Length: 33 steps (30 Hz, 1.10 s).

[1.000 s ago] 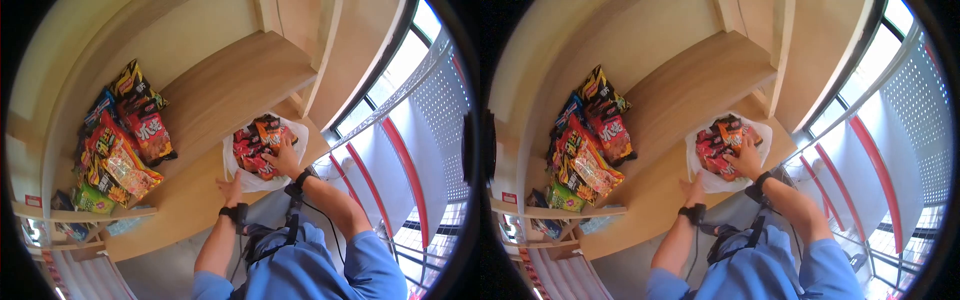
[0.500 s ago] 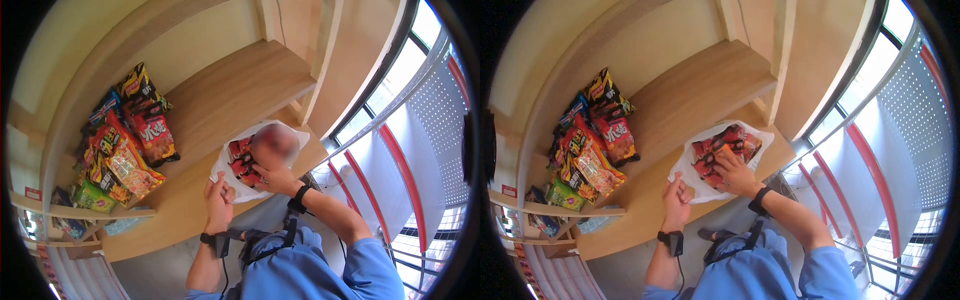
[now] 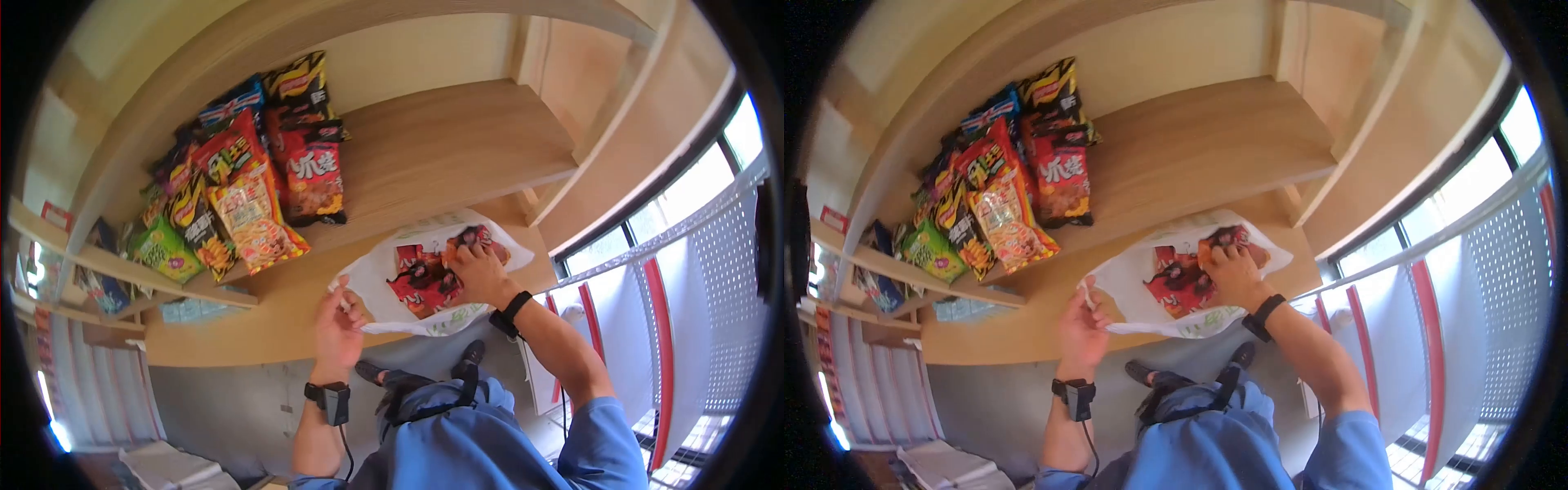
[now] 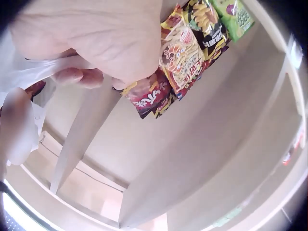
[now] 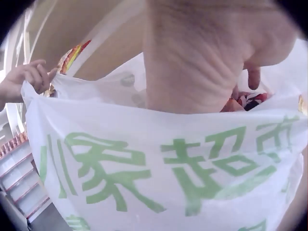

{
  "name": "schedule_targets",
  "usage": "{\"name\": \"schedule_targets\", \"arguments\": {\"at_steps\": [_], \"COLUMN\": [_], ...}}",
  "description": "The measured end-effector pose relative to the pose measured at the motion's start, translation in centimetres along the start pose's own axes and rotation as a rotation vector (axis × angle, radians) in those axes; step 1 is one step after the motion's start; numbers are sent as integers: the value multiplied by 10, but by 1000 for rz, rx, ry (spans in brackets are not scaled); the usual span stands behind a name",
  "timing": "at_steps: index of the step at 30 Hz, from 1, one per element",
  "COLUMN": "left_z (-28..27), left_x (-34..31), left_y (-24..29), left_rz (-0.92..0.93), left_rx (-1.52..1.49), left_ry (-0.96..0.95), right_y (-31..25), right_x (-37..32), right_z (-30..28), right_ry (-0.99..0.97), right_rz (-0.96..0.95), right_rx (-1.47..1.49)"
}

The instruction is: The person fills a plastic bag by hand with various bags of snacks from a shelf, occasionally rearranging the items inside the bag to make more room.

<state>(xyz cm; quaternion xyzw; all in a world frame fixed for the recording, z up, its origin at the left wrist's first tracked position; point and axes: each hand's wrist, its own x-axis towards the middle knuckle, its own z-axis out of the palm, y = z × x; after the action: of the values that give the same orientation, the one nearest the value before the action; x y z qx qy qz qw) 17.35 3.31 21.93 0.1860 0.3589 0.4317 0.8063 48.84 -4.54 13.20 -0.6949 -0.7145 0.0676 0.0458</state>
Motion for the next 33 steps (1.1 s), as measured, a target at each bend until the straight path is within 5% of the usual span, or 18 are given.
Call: {"name": "schedule_targets", "arguments": {"at_steps": [6,8,10,13,18,23,30,33], "left_z": [0,-3,-13,-32,-31,-44,-95,-123], "left_x": [-8,-11,-9,-3,-9,-20,-48,-68], "left_y": [-25,-26,-27,-38,-49,-59,-72,-65], "left_rz": [1,24,34,72,73,78,162,127], "left_rx": [27,130,87,112,90,238,221,213], "left_ry": [-62,-66,-61,-11,47,30,88,155], "right_y": [-6,-12,-20,-47,-81,-108,-118,-127], "right_x": [0,4,6,20,80,182,304,318], "right_z": [16,16,-8,-50,-107,-129,-178,-205], "right_ry": [2,-50,-46,189,540,577,610,477], "right_rz": [-118,78,-25,-256,-255,166,314,332], "right_rx": [17,134,162,635,729,1387,1242,1468]}}
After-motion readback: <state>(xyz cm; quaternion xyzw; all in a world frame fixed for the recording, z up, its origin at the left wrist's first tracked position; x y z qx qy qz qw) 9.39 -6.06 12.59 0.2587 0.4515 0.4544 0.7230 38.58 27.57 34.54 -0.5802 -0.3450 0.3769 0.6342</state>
